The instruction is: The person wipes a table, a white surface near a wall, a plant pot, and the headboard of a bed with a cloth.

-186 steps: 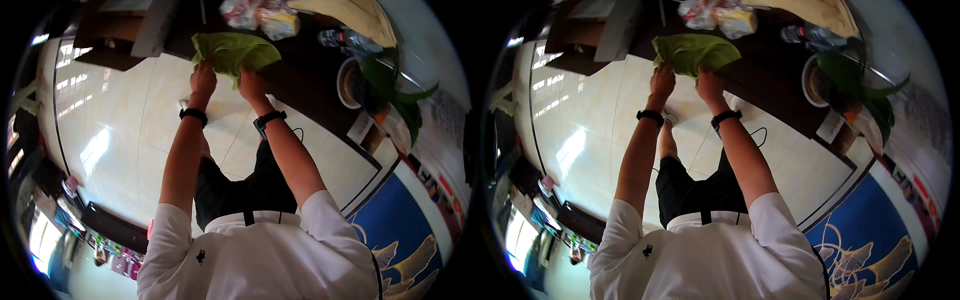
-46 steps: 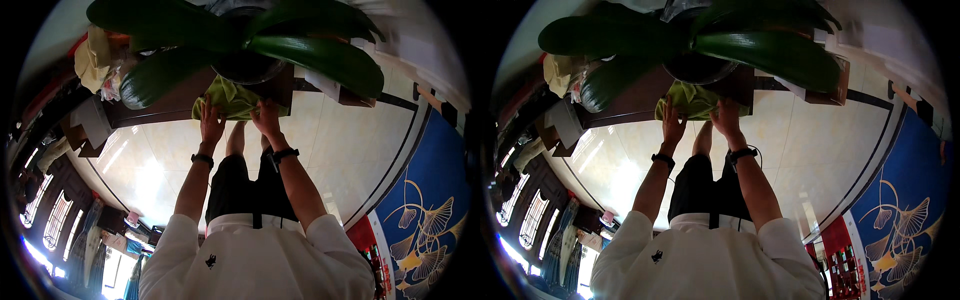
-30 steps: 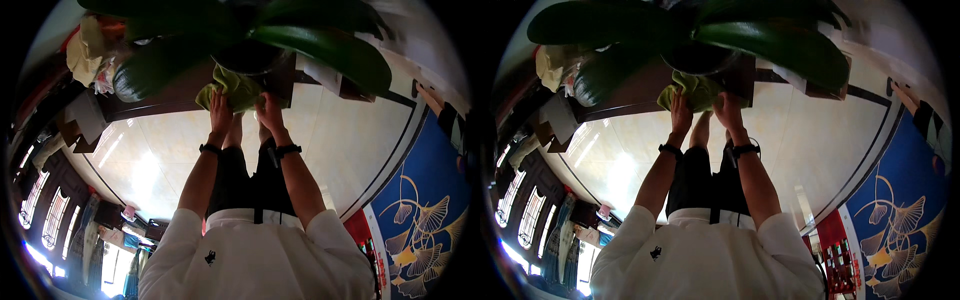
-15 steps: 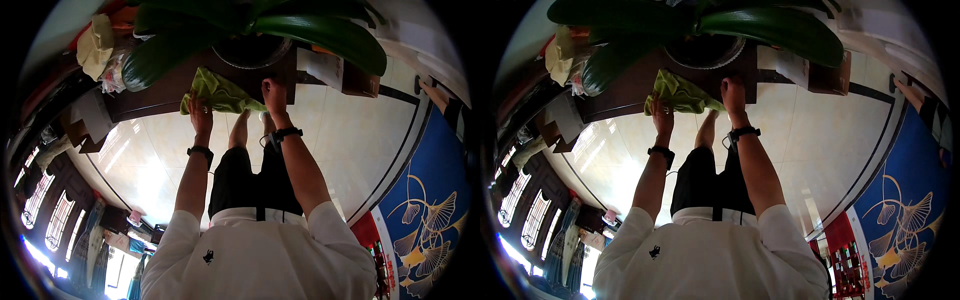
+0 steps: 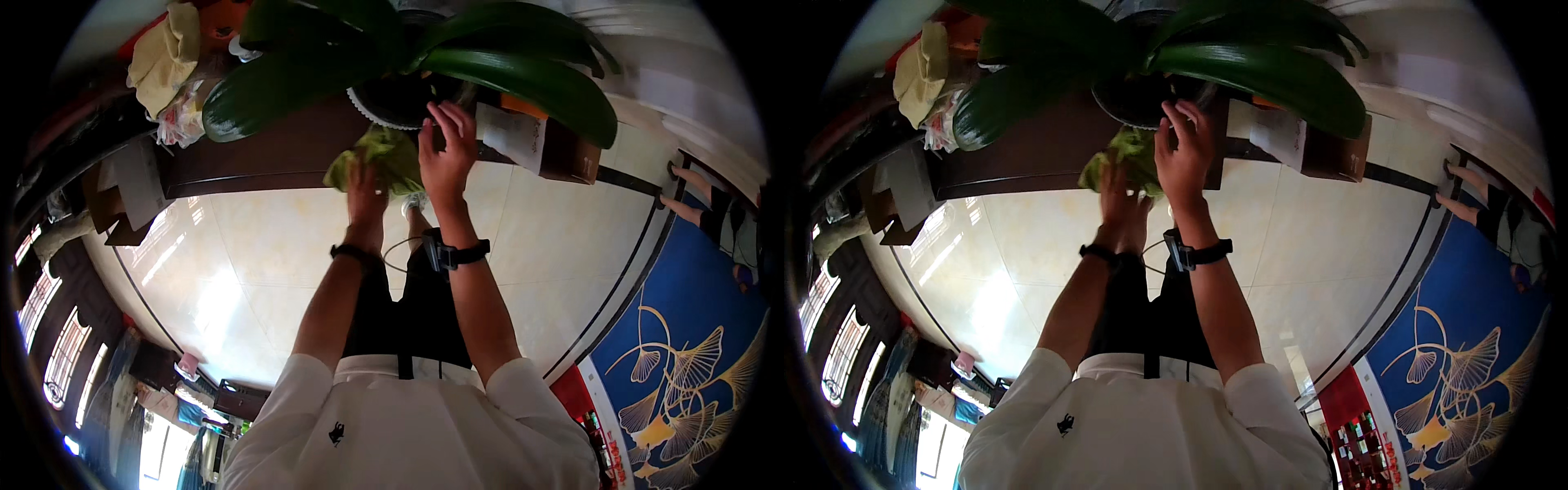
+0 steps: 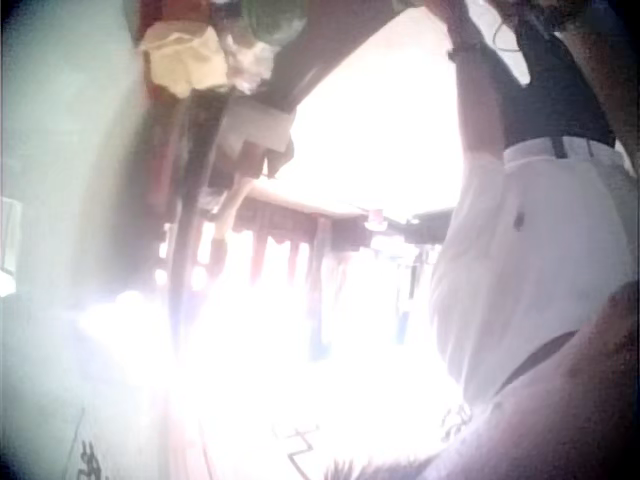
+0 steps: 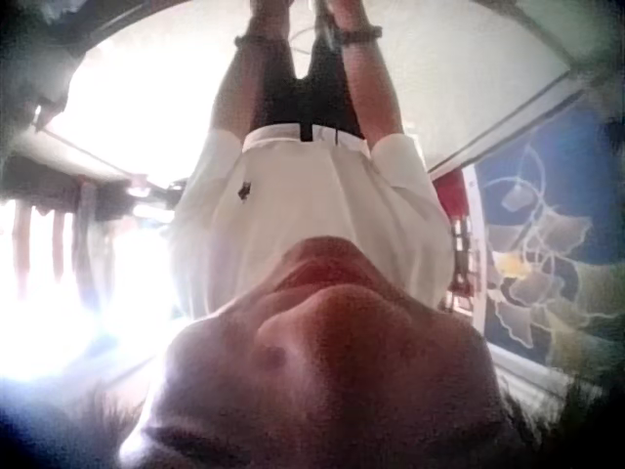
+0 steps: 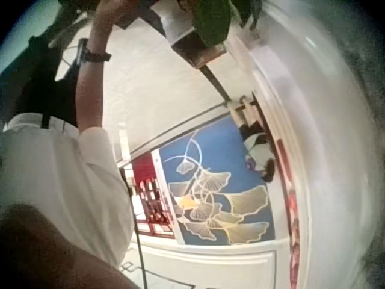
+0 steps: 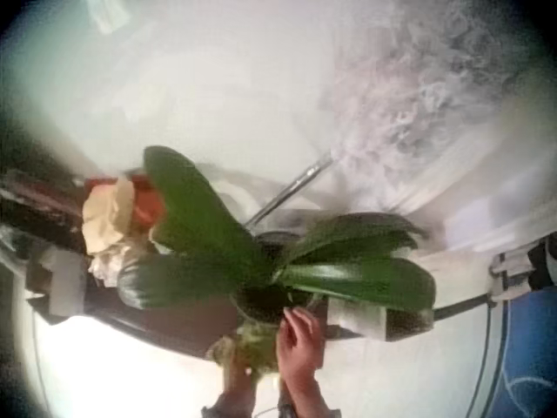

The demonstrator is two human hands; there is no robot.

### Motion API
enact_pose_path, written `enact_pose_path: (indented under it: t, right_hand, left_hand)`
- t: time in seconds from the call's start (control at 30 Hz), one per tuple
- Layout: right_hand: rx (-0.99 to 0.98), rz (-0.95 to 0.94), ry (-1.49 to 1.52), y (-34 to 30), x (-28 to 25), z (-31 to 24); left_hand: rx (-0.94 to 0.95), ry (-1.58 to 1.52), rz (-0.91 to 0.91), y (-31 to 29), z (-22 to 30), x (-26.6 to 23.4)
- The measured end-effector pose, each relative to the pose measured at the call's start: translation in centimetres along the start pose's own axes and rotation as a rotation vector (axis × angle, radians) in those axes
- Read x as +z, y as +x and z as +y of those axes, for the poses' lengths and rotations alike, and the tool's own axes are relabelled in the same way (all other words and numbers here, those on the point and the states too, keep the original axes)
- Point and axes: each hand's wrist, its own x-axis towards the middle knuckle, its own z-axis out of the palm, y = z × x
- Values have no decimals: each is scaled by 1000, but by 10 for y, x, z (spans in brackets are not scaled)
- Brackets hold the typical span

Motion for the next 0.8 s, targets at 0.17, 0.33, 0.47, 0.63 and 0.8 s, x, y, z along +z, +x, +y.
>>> enact_pose_path:
  t: [0.17, 0.33, 0.47, 0.63, 0.8]
  right_hand:
    - [76, -44, 93, -21, 10, 10]
    - [202, -191, 137, -72, 3, 17]
    - [376, -760, 286, -129, 6, 48]
    - [697, -950, 132, -167, -32, 125]
    - [542, -893, 123, -148, -62, 129]
  left_hand:
    - [-53, 287, 248, -1, -108, -44]
    - [-206, 391, 292, -10, -134, -49]
    - [45, 582, 62, -15, -91, 10]
    - [144, 261, -231, -12, 33, 81]
    - [390, 305, -224, 14, 37, 92]
